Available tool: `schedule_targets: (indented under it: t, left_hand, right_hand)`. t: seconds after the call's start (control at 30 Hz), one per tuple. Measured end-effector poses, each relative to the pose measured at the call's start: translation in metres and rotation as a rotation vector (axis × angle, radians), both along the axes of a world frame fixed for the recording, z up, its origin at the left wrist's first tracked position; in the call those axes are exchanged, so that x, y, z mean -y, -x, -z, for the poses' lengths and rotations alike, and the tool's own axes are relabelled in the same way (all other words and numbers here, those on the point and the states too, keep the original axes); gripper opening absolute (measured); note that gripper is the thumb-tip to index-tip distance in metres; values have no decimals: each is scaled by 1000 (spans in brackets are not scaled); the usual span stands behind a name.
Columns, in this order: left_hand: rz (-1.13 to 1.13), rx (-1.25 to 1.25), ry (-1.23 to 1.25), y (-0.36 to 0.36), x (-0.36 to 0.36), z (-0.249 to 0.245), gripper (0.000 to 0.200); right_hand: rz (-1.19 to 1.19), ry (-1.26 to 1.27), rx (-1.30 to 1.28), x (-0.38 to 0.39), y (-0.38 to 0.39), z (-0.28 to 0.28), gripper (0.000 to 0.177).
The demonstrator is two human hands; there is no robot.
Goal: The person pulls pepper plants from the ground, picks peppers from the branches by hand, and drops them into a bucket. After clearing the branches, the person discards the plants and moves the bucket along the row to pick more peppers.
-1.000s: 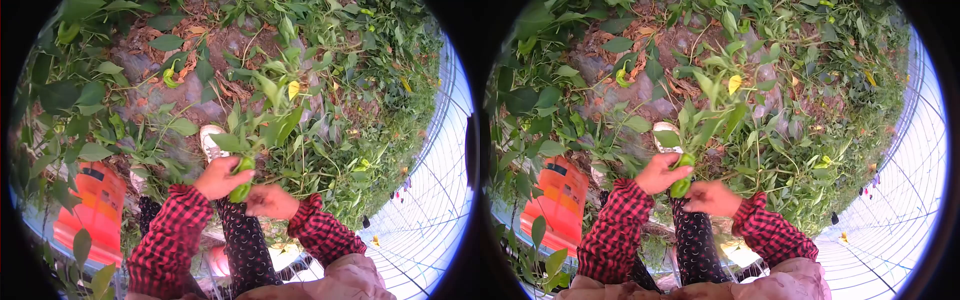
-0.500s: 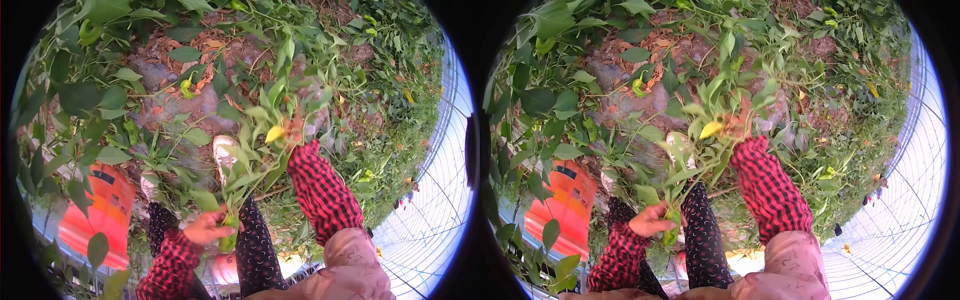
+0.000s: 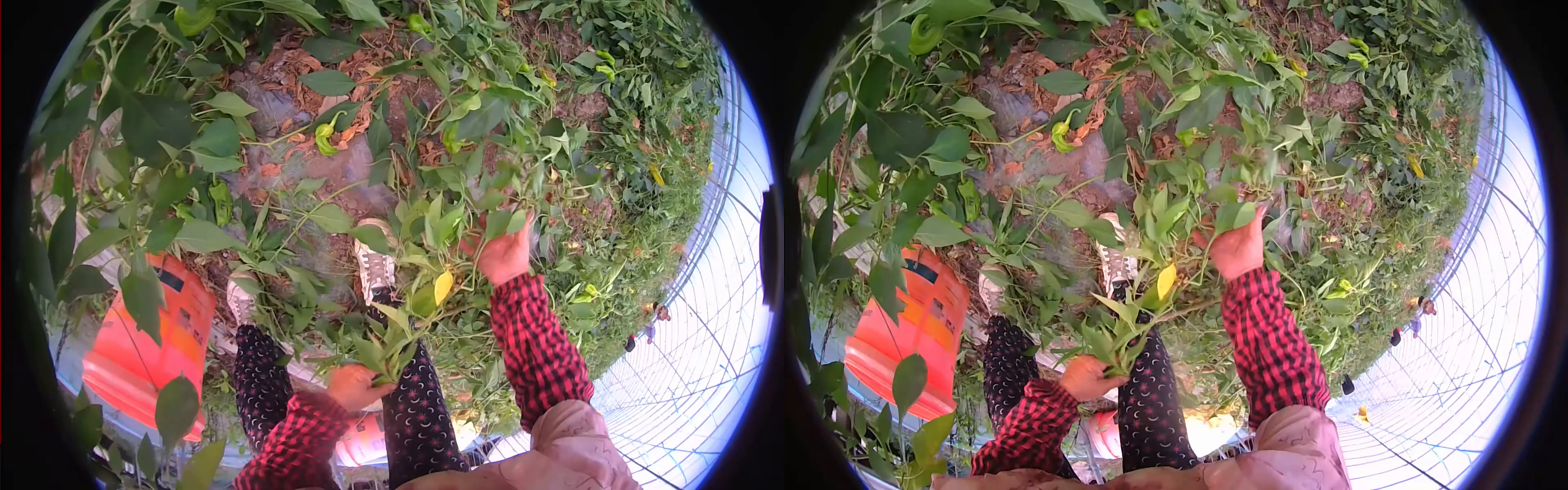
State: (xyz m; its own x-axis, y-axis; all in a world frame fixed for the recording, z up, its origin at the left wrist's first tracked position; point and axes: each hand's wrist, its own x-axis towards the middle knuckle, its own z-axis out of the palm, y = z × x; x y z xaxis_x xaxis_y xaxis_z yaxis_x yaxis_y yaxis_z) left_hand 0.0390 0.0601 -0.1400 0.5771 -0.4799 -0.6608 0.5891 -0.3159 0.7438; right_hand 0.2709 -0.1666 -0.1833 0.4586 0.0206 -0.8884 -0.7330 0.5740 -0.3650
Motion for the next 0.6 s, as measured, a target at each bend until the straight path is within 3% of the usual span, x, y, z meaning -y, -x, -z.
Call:
schedule_targets:
  t: [0.07,0.1,0.17,0.2,0.23,0.27,0.3,0.37,0.6]
  left_hand:
    - [-31,35,24,6,1,2,31]
    - [-51,63,49,4,-1,3,31]
    - [-11,-6,63,-4,-10,2,31]
    - [-30,-127,26,-13,-11,-1,31]
    - [-49,-250,-7,-16,-13,-3,32]
    - [85,-278,-78,-11,-12,6,37]
    - [75,-277,-73,-14,-14,6,37]
    - [40,-194,-295,-22,-20,5,41]
    - [-98,-147,-326,-27,-28,1,34]
  right_hand:
    - [84,250,-136,-8,-33,13,44]
    - [78,246,-125,6,-47,24,44]
    - [-196,136,-93,44,-66,47,44]
    - [-202,136,-91,36,-70,45,44]
    - [-100,386,-173,29,-74,40,43]
    - [2,635,-247,23,-80,33,43]
    - [-16,708,-238,9,-83,17,42]
    - [-2,730,-234,6,-85,-2,36]
    - [-25,689,-246,22,-85,-25,27]
